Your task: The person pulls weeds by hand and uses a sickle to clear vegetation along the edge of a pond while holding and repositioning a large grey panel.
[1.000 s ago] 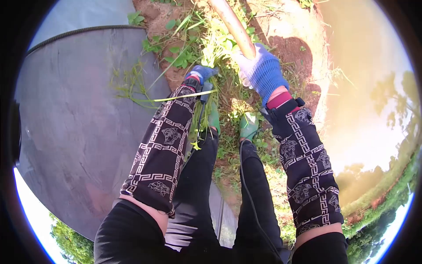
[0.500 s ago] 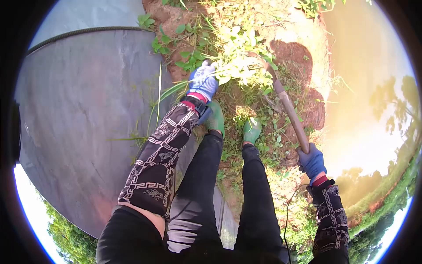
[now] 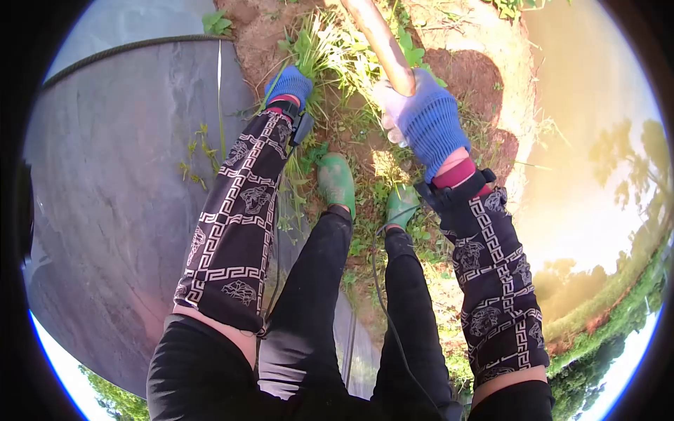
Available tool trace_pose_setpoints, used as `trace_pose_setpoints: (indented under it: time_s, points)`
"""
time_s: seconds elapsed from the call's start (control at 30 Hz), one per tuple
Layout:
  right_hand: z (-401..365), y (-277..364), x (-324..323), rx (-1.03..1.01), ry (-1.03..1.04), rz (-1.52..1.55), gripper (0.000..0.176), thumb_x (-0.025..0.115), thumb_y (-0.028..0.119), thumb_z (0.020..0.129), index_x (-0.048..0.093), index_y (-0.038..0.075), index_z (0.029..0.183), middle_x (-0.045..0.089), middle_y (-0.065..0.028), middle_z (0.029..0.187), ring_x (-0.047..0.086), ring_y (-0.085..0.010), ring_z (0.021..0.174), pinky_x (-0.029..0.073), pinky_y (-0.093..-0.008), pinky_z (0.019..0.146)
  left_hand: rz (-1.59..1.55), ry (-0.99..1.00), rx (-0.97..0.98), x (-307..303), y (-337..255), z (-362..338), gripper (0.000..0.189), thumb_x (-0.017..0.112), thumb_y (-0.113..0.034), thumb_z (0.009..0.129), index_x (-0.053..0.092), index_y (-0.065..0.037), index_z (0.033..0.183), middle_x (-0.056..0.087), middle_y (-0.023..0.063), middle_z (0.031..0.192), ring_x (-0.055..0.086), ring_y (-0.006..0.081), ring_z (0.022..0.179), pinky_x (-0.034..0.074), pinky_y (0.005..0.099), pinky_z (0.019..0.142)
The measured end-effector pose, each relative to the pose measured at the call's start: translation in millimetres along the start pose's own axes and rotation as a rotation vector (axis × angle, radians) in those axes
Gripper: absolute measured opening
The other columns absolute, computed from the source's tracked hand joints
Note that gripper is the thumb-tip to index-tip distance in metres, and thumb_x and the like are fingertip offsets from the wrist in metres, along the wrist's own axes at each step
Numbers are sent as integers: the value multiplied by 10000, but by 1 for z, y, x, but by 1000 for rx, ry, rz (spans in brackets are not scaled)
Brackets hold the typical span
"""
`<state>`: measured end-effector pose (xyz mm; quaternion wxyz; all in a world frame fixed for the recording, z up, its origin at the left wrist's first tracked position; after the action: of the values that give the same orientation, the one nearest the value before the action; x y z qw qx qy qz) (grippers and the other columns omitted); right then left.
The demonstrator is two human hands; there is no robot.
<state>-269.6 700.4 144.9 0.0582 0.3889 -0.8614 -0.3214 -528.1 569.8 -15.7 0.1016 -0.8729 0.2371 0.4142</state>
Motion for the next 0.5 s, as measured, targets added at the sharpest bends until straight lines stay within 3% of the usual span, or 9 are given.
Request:
trace_pose_setpoints:
  time_s: [0.07,0.13,0.2,0.23,0.27,0.3,0.33,0.4,0.5]
  points:
    - [29,18,7,-83,7,-12,383,698,330,869,581,-4,1013,640,-91,695,668,-183,577,522,-319,466,64,54,76,-21,-15,-8,323,619,-310,871,718,-86,1081,695,185,1119,667,346,1068,520,451,913]
    - [49,2,4,-217,-87,-300,392,661,346,881,580,-13,1017,654,-136,708,674,-239,590,536,-362,506,81,36,114,-14,-12,-5,311,608,-294,880,721,-95,1091,701,172,1114,669,336,1069,519,448,912]
    - [38,-99,-13,-219,-42,-843,388,616,344,886,584,-12,1036,663,-193,735,679,-313,634,548,-410,585,53,69,220,-19,-32,-23,304,597,-290,860,715,-79,1044,698,194,1074,662,364,1040,518,460,899]
    - [-14,-148,-31,320,104,-564,383,607,340,867,604,2,1047,675,-217,779,693,-343,717,551,-425,669,92,78,212,-14,-36,-29,289,591,-280,865,719,-79,1030,702,188,1059,669,359,1025,524,459,886]
    - [-50,-188,-65,285,24,-642,344,612,314,848,617,27,1038,673,-207,762,694,-334,685,557,-429,665,121,90,201,-6,-39,-36,276,585,-269,870,724,-79,1015,707,182,1044,675,353,1010,531,458,873]
    - [-83,-231,-105,136,-54,-944,332,619,306,835,626,37,1029,666,-190,720,687,-315,635,561,-421,661,105,122,244,-13,-50,-57,271,582,-263,871,725,-82,1013,710,180,1032,681,350,995,535,458,863]
    - [-134,-256,-131,434,2,-755,316,616,279,849,610,33,1047,650,-167,669,663,-289,549,562,-402,581,100,178,285,-13,-53,-85,265,580,-256,873,727,-85,1012,712,178,1020,687,347,980,539,458,853]
    - [-208,-258,-158,696,-40,-498,255,607,221,889,571,32,1056,623,-110,624,622,-208,460,509,-347,405,172,276,376,49,-38,-107,259,580,-255,874,726,-99,1021,717,164,1013,692,346,961,542,465,839]
    - [-219,-238,-171,657,-109,-390,247,650,220,878,565,34,1015,592,-83,596,600,-182,451,498,-329,403,203,399,386,103,-18,-167,253,590,-241,861,717,-105,1032,713,157,1039,685,341,983,533,463,854]
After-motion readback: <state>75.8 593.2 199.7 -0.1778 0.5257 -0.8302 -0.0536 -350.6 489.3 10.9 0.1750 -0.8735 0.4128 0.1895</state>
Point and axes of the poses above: each hand's wrist, its own z-axis towards the middle knuckle, its own x-axis out of the palm, y = z × x, the point moved 10 cm from there along z, towards the middle knuckle
